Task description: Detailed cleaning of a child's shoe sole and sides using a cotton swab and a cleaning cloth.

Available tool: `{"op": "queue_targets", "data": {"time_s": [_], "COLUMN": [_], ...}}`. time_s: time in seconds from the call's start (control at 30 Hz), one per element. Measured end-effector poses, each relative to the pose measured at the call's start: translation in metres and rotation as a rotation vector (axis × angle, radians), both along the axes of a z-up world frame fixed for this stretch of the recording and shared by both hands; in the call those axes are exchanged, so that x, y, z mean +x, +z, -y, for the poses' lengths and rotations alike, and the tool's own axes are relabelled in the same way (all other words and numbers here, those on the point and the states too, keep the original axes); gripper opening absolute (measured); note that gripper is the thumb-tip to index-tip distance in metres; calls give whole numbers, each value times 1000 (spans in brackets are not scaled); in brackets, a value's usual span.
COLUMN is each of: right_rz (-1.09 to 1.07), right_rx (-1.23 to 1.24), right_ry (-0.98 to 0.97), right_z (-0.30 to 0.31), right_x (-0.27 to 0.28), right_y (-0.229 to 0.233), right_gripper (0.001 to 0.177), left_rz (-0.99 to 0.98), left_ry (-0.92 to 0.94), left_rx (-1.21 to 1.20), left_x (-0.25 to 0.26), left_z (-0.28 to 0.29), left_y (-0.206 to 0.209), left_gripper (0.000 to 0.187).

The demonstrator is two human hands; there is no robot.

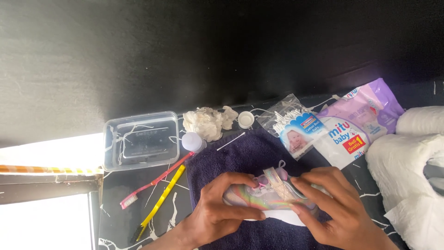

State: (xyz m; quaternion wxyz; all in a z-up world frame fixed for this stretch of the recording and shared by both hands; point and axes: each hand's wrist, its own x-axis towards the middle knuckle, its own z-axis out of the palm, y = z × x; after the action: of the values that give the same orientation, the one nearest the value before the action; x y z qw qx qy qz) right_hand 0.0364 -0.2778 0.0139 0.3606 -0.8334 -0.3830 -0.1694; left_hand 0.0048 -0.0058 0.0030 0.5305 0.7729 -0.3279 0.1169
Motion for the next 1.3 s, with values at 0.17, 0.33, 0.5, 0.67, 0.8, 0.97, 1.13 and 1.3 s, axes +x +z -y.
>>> {"op": "queue_targets", "data": {"time_s": [0.17,0.33,0.5,0.67,0.8,0.97,1.13,1.3], "right_rz": [17,-1,29,67,335,282,310,289], "right_rx": [-8,-43,-98,-114,-206,33,50,45], "right_ry": [62,57,45,29,-156,-194,-121,-136], "right_z": [-2,-2,0,4,1,-8,-9,-4], "right_x": [4,4,5,-1,-12,-26,-18,-15], "right_y": [5,8,2,-10,-16,-27,-21,-20], "right_gripper": [34,30,44,88,74,52,34,24], "left_rz": [-31,-12,72,224,420,521,595,590], "left_ry": [-57,-115,-57,-14,8,146,50,23], "left_rx": [-18,19,103,23,-13,-163,-13,41], "left_x": [-1,-1,-1,-5,-12,-21,-19,-19], "left_z": [-3,-5,-5,-2,-8,2,-15,-19], "left_y": [-2,-1,5,10,-11,1,-8,-12], "left_gripper": [42,39,31,27,21,10,11,23]}}
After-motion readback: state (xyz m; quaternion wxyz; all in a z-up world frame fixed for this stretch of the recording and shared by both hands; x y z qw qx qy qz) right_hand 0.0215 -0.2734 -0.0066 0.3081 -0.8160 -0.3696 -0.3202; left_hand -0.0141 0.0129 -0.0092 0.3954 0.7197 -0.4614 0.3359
